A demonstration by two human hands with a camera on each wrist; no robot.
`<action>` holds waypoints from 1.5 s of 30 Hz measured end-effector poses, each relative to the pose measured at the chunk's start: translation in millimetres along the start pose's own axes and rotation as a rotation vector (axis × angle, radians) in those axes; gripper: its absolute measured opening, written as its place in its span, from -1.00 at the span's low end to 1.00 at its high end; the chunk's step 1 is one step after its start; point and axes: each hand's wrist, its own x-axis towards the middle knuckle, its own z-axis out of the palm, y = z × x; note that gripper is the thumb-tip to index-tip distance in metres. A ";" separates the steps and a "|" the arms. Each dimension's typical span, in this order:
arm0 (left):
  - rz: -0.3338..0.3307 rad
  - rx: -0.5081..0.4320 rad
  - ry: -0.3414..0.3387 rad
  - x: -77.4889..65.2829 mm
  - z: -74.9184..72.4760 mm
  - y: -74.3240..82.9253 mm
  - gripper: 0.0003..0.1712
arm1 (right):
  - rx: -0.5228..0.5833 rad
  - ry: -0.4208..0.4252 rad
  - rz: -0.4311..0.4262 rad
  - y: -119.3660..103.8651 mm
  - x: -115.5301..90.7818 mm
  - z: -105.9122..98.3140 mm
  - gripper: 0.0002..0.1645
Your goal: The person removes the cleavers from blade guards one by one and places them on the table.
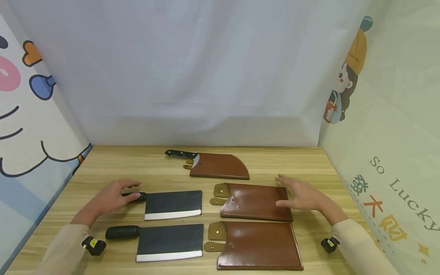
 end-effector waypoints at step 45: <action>-0.080 -0.085 0.040 159.8 27.4 8.6 -0.15 | 0.075 0.073 0.099 -43.2 142.5 38.3 0.04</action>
